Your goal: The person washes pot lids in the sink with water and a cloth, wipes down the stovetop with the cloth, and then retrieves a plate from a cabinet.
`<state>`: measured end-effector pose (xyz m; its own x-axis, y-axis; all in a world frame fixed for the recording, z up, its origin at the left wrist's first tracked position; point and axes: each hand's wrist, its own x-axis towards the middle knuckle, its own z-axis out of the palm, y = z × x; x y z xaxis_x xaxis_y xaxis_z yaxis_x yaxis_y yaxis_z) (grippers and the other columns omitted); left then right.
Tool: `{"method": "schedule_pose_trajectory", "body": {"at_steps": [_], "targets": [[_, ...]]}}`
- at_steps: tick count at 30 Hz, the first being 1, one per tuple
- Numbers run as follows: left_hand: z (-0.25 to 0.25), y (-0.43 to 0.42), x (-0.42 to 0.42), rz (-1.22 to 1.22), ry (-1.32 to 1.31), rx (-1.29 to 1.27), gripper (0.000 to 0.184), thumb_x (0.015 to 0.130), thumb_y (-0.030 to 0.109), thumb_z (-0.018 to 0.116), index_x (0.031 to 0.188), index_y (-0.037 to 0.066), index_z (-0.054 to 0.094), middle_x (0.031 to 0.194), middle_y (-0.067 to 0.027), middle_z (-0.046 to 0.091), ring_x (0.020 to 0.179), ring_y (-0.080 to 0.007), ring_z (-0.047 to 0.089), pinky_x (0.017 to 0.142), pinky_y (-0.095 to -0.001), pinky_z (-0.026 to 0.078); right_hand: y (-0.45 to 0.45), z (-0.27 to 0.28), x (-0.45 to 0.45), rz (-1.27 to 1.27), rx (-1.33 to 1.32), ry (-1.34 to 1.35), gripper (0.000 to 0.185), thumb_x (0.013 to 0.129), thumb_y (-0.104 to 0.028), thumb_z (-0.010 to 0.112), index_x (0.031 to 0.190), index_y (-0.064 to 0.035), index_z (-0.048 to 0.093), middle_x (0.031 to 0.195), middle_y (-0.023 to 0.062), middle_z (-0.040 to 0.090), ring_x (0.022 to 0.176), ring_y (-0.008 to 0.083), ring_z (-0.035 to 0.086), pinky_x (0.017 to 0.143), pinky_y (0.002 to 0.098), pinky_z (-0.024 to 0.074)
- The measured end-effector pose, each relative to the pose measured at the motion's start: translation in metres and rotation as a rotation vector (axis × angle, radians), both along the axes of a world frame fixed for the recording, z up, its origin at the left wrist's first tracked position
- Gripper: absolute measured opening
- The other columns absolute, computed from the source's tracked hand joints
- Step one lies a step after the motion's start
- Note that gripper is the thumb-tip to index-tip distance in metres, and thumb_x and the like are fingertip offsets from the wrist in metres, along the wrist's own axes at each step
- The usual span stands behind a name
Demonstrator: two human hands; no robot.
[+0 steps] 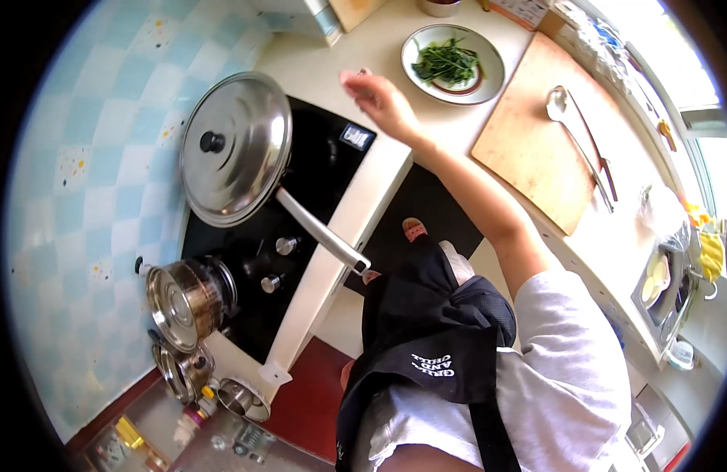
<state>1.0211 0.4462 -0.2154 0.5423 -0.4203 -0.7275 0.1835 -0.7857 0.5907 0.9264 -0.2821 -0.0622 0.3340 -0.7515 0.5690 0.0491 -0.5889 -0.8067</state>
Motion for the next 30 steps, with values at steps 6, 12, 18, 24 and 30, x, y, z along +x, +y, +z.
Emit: {"method": "schedule_pose_trajectory", "body": {"at_steps": [6,12,18,24,30], "targets": [[-0.005,-0.073,0.019,0.001,0.058,-0.133,0.039,0.090,0.017,0.053,0.125,0.002,0.044,0.123,-0.0187,0.046,0.107,-0.0229,0.052,0.089,-0.0313,0.042,0.117,-0.021,-0.099,0.191,0.264,0.686,0.033,0.079,-0.028,0.060,0.109,-0.0162,0.055,0.107,0.0151,0.054,0.095,0.0330,0.056,0.080,0.0415,0.0474],[0.007,-0.230,0.028,-1.004,-0.214,-0.390,0.049,0.088,0.021,0.055,0.132,0.009,0.037,0.141,-0.0226,0.022,0.127,-0.0384,0.029,0.102,-0.0402,0.028,0.256,-0.101,-0.170,0.738,0.868,1.156,0.057,0.082,-0.063,0.041,0.126,-0.0268,0.051,0.134,0.0095,0.044,0.126,0.0333,0.036,0.103,0.0511,0.0247],[-0.032,-0.251,0.005,-1.521,0.157,-0.161,0.041,0.087,0.025,0.052,0.127,0.018,0.048,0.144,-0.0178,0.019,0.127,-0.0477,0.021,0.105,-0.0467,0.023,0.350,-0.088,-0.184,0.579,1.050,1.405,0.066,0.079,-0.070,0.034,0.136,-0.0361,0.032,0.148,0.0101,0.015,0.134,0.0425,0.010,0.100,0.0652,0.0122],[-0.029,-0.205,-0.007,-1.075,0.333,0.017,0.043,0.091,0.031,0.046,0.125,0.004,0.048,0.141,-0.0210,0.027,0.129,-0.0421,0.025,0.103,-0.0433,0.027,0.446,-0.130,-0.216,0.480,0.976,1.289,0.045,0.089,-0.044,0.042,0.128,-0.0230,0.047,0.139,0.0089,0.034,0.130,0.0332,0.027,0.100,0.0531,0.0299],[0.022,-0.210,-0.030,-0.946,-0.231,-0.168,0.038,0.094,0.034,0.039,0.094,-0.002,0.054,0.084,-0.0231,0.059,0.082,-0.0391,0.056,0.072,-0.0419,0.044,0.472,-0.102,-0.225,-0.140,1.044,0.994,0.032,0.089,-0.031,0.044,0.090,-0.0038,0.060,0.095,0.0169,0.061,0.096,0.0340,0.056,0.081,0.0443,0.0444]]}}
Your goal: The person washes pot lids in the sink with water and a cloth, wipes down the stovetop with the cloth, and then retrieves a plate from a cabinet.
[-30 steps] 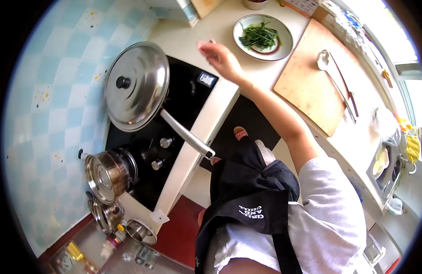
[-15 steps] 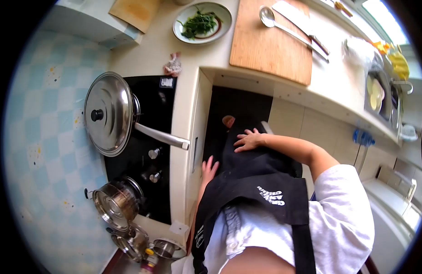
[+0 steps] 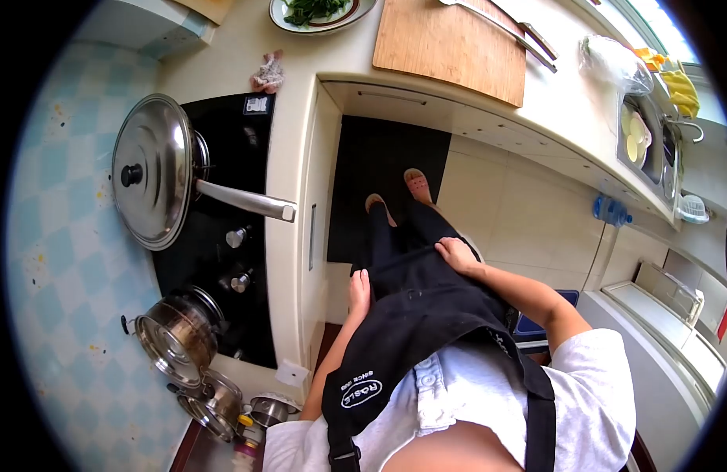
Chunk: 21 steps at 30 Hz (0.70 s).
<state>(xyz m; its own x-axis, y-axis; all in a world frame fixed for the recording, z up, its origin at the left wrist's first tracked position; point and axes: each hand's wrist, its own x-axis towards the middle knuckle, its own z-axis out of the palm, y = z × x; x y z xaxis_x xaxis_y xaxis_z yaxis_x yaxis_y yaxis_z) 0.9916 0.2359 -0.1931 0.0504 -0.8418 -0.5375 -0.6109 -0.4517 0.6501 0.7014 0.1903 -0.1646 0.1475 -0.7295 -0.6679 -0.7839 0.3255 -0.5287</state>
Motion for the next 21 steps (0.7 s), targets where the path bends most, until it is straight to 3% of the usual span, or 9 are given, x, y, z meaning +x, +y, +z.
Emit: {"method": "schedule_pose_trajectory", "body": {"at_steps": [2,5,10,12,13,16,18,20,21], "targets": [[0.003,-0.002,-0.012,0.049,0.036,0.041,0.041,0.095,0.035,0.037,0.086,-0.002,0.051,0.083,-0.0244,0.057,0.080,-0.0407,0.054,0.069,-0.0447,0.042,0.003,-0.004,-0.004,-0.065,-0.054,0.063,0.038,0.091,-0.034,0.041,0.078,-0.0034,0.057,0.084,0.0200,0.062,0.085,0.0371,0.058,0.074,0.0480,0.0446],[0.005,0.000,-0.029,0.045,-0.021,0.074,0.044,0.095,0.038,0.035,0.086,-0.001,0.053,0.080,-0.0247,0.057,0.077,-0.0417,0.055,0.068,-0.0458,0.042,0.005,0.008,-0.014,-0.095,-0.028,0.109,0.046,0.092,-0.039,0.037,0.073,-0.0032,0.059,0.074,0.0220,0.061,0.074,0.0404,0.059,0.070,0.0494,0.0453],[0.006,-0.008,-0.077,0.090,-0.076,0.205,0.058,0.093,0.047,0.030,0.077,0.000,0.059,0.078,-0.0252,0.059,0.075,-0.0427,0.057,0.066,-0.0474,0.043,0.007,0.003,-0.055,-0.034,0.010,0.151,0.054,0.092,-0.044,0.036,0.070,-0.0030,0.063,0.071,0.0233,0.060,0.072,0.0412,0.059,0.067,0.0485,0.0458],[0.012,-0.024,-0.100,-0.012,-0.097,0.283,0.060,0.093,0.049,0.030,0.077,0.000,0.061,0.078,-0.0237,0.060,0.076,-0.0417,0.058,0.066,-0.0475,0.044,0.004,0.002,-0.080,-0.087,-0.011,0.137,0.051,0.092,-0.042,0.036,0.068,-0.0049,0.063,0.070,0.0226,0.060,0.070,0.0402,0.059,0.066,0.0484,0.0460],[0.023,-0.041,-0.116,-0.200,-0.291,0.389,0.060,0.092,0.051,0.030,0.079,0.003,0.063,0.076,-0.0218,0.061,0.075,-0.0399,0.059,0.068,-0.0476,0.045,0.000,0.003,-0.096,-0.131,0.036,0.133,0.051,0.092,-0.044,0.035,0.073,-0.0056,0.062,0.072,0.0232,0.060,0.073,0.0403,0.059,0.068,0.0477,0.0456],[0.022,-0.086,-0.153,-0.535,-0.529,-0.204,0.044,0.090,0.045,0.043,0.097,0.006,0.062,0.104,-0.0179,0.059,0.090,-0.0332,0.058,0.083,-0.0453,0.044,-0.020,-0.005,-0.153,-0.287,-0.022,-0.105,0.035,0.088,-0.037,0.050,0.101,-0.0048,0.057,0.096,0.0173,0.060,0.093,0.0325,0.057,0.083,0.0389,0.0441],[0.004,-0.145,-0.191,-0.328,-0.377,-0.211,0.043,0.090,0.040,0.047,0.116,0.007,0.053,0.118,-0.0139,0.052,0.106,-0.0254,0.051,0.096,-0.0465,0.035,-0.035,-0.021,-0.187,-0.240,-0.173,0.039,0.040,0.085,-0.026,0.058,0.115,-0.0019,0.050,0.111,0.0154,0.054,0.106,0.0278,0.052,0.091,0.0356,0.0407],[-0.060,-0.209,-0.238,0.370,0.499,0.050,0.044,0.091,0.035,0.048,0.126,0.010,0.046,0.120,-0.0076,0.051,0.113,-0.0189,0.046,0.100,-0.0458,0.029,-0.060,-0.033,-0.217,-0.252,-0.134,0.005,0.042,0.085,-0.022,0.058,0.119,-0.0002,0.047,0.116,0.0167,0.052,0.110,0.0284,0.050,0.095,0.0356,0.0384],[-0.072,-0.243,-0.259,0.658,0.750,0.125,0.041,0.091,0.034,0.046,0.124,0.009,0.047,0.120,-0.0070,0.052,0.110,-0.0177,0.048,0.097,-0.0415,0.031,-0.071,-0.039,-0.228,-0.300,-0.098,-0.038,0.040,0.086,-0.020,0.057,0.118,0.0001,0.047,0.115,0.0163,0.053,0.109,0.0269,0.051,0.095,0.0348,0.0387]]}}
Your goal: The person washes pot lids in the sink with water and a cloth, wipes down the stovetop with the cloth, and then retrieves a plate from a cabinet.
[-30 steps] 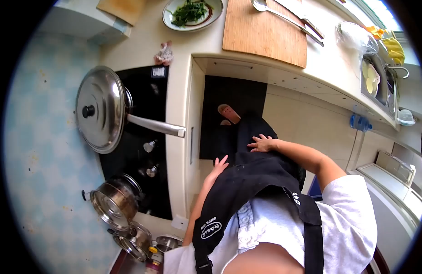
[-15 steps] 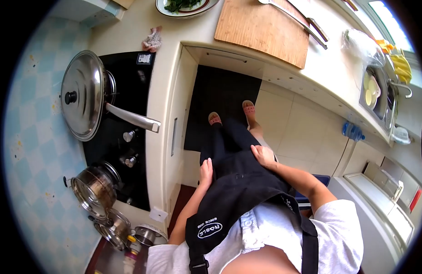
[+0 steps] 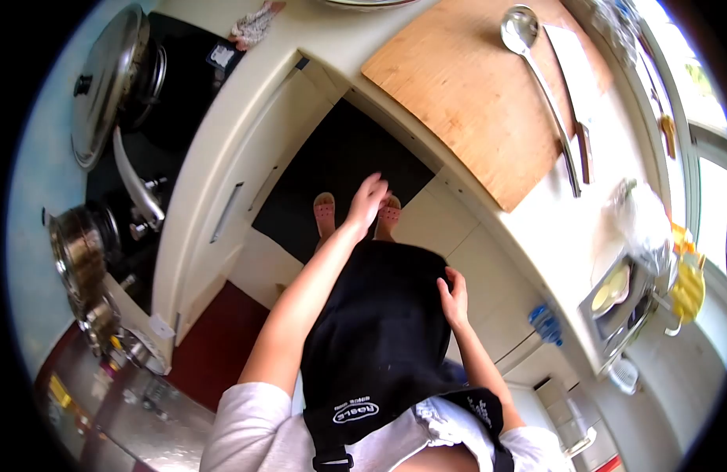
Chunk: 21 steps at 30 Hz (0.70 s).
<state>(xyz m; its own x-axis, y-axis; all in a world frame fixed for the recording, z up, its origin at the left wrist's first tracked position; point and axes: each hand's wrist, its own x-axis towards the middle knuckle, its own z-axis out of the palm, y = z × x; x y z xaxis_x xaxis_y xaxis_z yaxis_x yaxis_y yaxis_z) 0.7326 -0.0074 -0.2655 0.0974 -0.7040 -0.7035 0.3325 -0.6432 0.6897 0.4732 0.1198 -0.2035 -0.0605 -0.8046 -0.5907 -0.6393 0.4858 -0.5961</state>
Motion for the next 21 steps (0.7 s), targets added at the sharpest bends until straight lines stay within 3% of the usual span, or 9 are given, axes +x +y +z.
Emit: {"method": "schedule_pose_trajectory", "body": {"at_steps": [1,3,6,8,12,13,15,19,21], "targets": [[-0.008,-0.035,-0.019,0.272,0.267,0.085,0.039,0.092,0.032,0.045,0.123,0.009,0.049,0.119,-0.0063,0.052,0.108,-0.0164,0.049,0.095,-0.0372,0.034,-0.009,-0.007,-0.010,-0.044,0.029,-0.048,0.037,0.087,-0.019,0.056,0.118,0.0004,0.048,0.115,0.0158,0.054,0.109,0.0254,0.051,0.094,0.0341,0.0389],[-0.036,-0.091,-0.049,0.470,0.242,0.068,0.036,0.092,0.030,0.042,0.117,0.006,0.051,0.113,-0.0086,0.054,0.101,-0.0161,0.051,0.084,-0.0305,0.040,-0.026,-0.008,-0.016,-0.199,0.122,-0.230,0.030,0.089,-0.016,0.053,0.113,0.0012,0.051,0.107,0.0130,0.059,0.102,0.0200,0.056,0.091,0.0293,0.0408],[-0.086,-0.134,-0.062,0.544,0.267,0.022,0.033,0.091,0.025,0.041,0.116,0.005,0.050,0.110,-0.0074,0.056,0.095,-0.0184,0.056,0.082,-0.0325,0.043,-0.035,-0.011,-0.020,-0.169,0.303,-0.313,0.029,0.090,-0.016,0.053,0.112,0.0033,0.051,0.104,0.0113,0.060,0.101,0.0175,0.055,0.090,0.0281,0.0412],[-0.107,-0.140,-0.062,0.449,0.156,-0.141,0.032,0.090,0.028,0.041,0.092,0.002,0.059,0.087,-0.0074,0.061,0.077,-0.0191,0.057,0.070,-0.0306,0.043,-0.028,-0.022,-0.024,-0.082,0.336,-0.317,0.029,0.091,-0.016,0.052,0.112,0.0034,0.051,0.103,0.0106,0.060,0.100,0.0169,0.055,0.089,0.0279,0.0415],[-0.114,-0.143,-0.059,0.451,-0.114,-0.053,0.033,0.088,0.025,0.042,0.081,-0.002,0.059,0.067,-0.0095,0.053,0.062,-0.0175,0.054,0.056,-0.0359,0.039,-0.009,-0.056,-0.023,0.051,0.372,-0.231,0.026,0.091,-0.014,0.052,0.112,0.0011,0.051,0.104,0.0096,0.059,0.099,0.0161,0.055,0.087,0.0274,0.0424],[-0.108,-0.143,-0.055,0.472,-0.111,-0.047,0.033,0.088,0.025,0.042,0.081,-0.002,0.059,0.067,-0.0095,0.053,0.062,-0.0175,0.054,0.056,-0.0359,0.039,-0.007,-0.066,-0.022,0.071,0.379,-0.223,0.026,0.091,-0.014,0.052,0.112,0.0011,0.051,0.104,0.0096,0.059,0.099,0.0161,0.055,0.087,0.0274,0.0424],[-0.103,-0.142,-0.050,0.608,0.351,-0.021,0.034,0.089,0.028,0.043,0.085,-0.002,0.058,0.070,-0.0114,0.055,0.067,-0.0199,0.056,0.060,-0.0345,0.041,-0.001,-0.085,-0.021,0.101,0.457,-0.244,0.026,0.090,-0.014,0.052,0.112,0.0011,0.051,0.104,0.0095,0.059,0.100,0.0163,0.056,0.087,0.0276,0.0426],[-0.155,-0.125,-0.049,0.349,0.265,-0.205,0.037,0.092,0.036,0.038,0.085,0.003,0.053,0.079,-0.0071,0.054,0.082,-0.0171,0.049,0.072,-0.0332,0.041,0.003,-0.119,-0.015,0.320,0.405,-0.163,0.027,0.090,-0.015,0.052,0.111,0.0011,0.052,0.099,0.0116,0.061,0.093,0.0188,0.059,0.082,0.0290,0.0452],[-0.123,-0.094,-0.029,0.549,0.125,-0.120,0.049,0.090,0.043,0.040,0.096,-0.003,0.054,0.087,-0.0203,0.059,0.083,-0.0321,0.058,0.072,-0.0350,0.044,0.003,-0.134,-0.014,0.380,0.388,-0.102,0.026,0.090,-0.016,0.053,0.110,-0.0003,0.054,0.096,0.0127,0.062,0.090,0.0201,0.061,0.078,0.0296,0.0465]]}}
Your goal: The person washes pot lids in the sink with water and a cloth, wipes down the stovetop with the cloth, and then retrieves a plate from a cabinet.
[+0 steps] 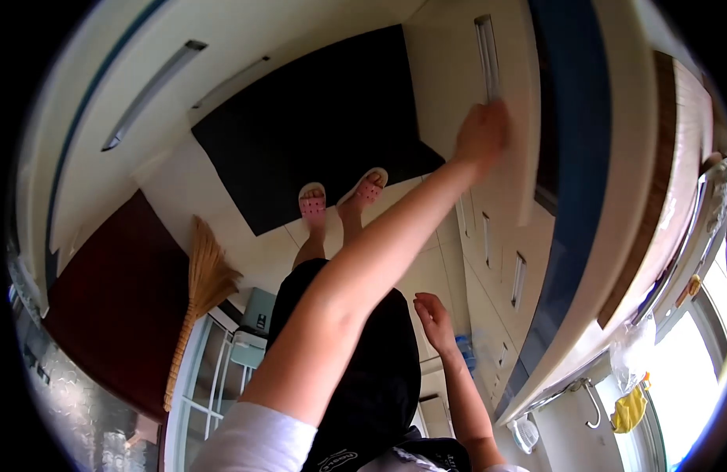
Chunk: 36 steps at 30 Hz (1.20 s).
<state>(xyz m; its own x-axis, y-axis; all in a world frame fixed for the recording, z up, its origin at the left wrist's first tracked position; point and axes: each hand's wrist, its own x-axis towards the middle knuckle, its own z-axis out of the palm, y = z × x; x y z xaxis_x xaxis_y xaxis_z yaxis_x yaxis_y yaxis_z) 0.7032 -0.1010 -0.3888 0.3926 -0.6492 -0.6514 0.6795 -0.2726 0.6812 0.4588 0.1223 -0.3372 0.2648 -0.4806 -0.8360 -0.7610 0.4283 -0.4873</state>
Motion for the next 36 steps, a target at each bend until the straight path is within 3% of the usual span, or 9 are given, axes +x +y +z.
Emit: {"method": "schedule_pose_trajectory", "body": {"at_steps": [2,4,7,10,19,21,24,29,36], "targets": [[-0.030,0.031,0.026,-0.138,-0.212,0.072,0.054,0.090,0.048,0.039,0.097,-0.003,0.055,0.093,-0.0235,0.059,0.088,-0.0347,0.057,0.077,-0.0376,0.043,-0.009,-0.023,0.005,0.053,-0.016,0.051,0.024,0.089,-0.017,0.053,0.108,-0.0020,0.056,0.095,0.0120,0.062,0.088,0.0200,0.061,0.076,0.0296,0.0469],[-0.022,0.067,0.071,-0.124,-0.413,0.086,0.040,0.092,0.040,0.043,0.092,0.001,0.055,0.082,-0.0089,0.056,0.075,-0.0173,0.051,0.072,-0.0318,0.041,-0.015,-0.060,0.008,0.101,-0.087,-0.004,0.022,0.089,-0.018,0.054,0.104,-0.0029,0.059,0.093,0.0104,0.063,0.084,0.0191,0.061,0.074,0.0280,0.0470],[-0.037,0.094,0.139,-0.181,-0.482,0.027,0.053,0.089,0.049,0.044,0.101,-0.001,0.057,0.090,-0.0166,0.060,0.082,-0.0246,0.057,0.075,-0.0334,0.043,-0.044,-0.118,0.042,0.061,-0.042,-0.095,0.022,0.089,-0.017,0.054,0.105,-0.0028,0.057,0.090,0.0088,0.062,0.084,0.0151,0.059,0.076,0.0262,0.0461],[-0.003,0.094,0.192,-0.307,-0.269,0.021,0.046,0.093,0.046,0.040,0.089,0.003,0.058,0.073,-0.0005,0.052,0.066,-0.0083,0.046,0.059,-0.0230,0.038,-0.097,-0.178,0.089,-0.198,-0.001,-0.227,0.027,0.090,-0.023,0.052,0.108,-0.0033,0.054,0.091,0.0044,0.061,0.080,0.0118,0.058,0.072,0.0234,0.0449],[-0.001,0.095,0.213,-0.374,-0.247,-0.283,0.036,0.092,0.036,0.047,0.098,0.002,0.057,0.083,-0.0041,0.055,0.076,-0.0113,0.052,0.068,-0.0243,0.041,-0.417,-0.363,0.109,-0.997,-0.576,-0.325,0.019,0.080,-0.017,0.058,0.098,-0.0097,0.054,0.106,0.0074,0.056,0.089,0.0171,0.058,0.070,0.0309,0.0498],[-0.004,0.090,0.193,-0.239,-0.709,-0.321,0.026,0.094,0.028,0.045,0.095,0.004,0.056,0.081,0.0001,0.052,0.074,-0.0073,0.049,0.065,-0.0213,0.040,-0.476,-0.379,0.101,-1.096,-0.613,-0.282,0.020,0.080,-0.016,0.058,0.098,-0.0093,0.054,0.106,0.0079,0.056,0.088,0.0174,0.058,0.069,0.0307,0.0497],[0.008,0.086,0.199,-0.246,-0.024,-0.019,0.023,0.096,0.024,0.041,0.097,0.004,0.052,0.085,-0.0010,0.051,0.071,-0.0062,0.046,0.067,-0.0183,0.038,-0.522,-0.393,0.092,-1.220,-0.605,-0.257,0.020,0.080,-0.015,0.058,0.098,-0.0088,0.054,0.106,0.0085,0.056,0.087,0.0178,0.058,0.067,0.0306,0.0496],[-0.026,0.097,0.210,-0.402,-0.264,-0.323,0.033,0.098,0.024,0.029,0.118,0.001,0.043,0.098,-0.0030,0.052,0.087,-0.0056,0.047,0.074,-0.0186,0.037,-0.561,-0.419,0.053,-1.375,-0.588,-0.294,0.021,0.079,-0.013,0.058,0.099,-0.0079,0.054,0.106,0.0096,0.057,0.085,0.0186,0.059,0.065,0.0303,0.0495],[-0.016,0.093,0.209,-0.467,-0.364,-0.164,0.033,0.098,0.023,0.029,0.118,0.000,0.042,0.101,-0.0037,0.051,0.089,-0.0062,0.046,0.077,-0.0196,0.036,-0.579,-0.431,0.033,-1.461,-0.607,-0.340,0.022,0.078,-0.011,0.058,0.099,-0.0067,0.054,0.105,0.0111,0.057,0.082,0.0196,0.060,0.061,0.0298,0.0492]]}}
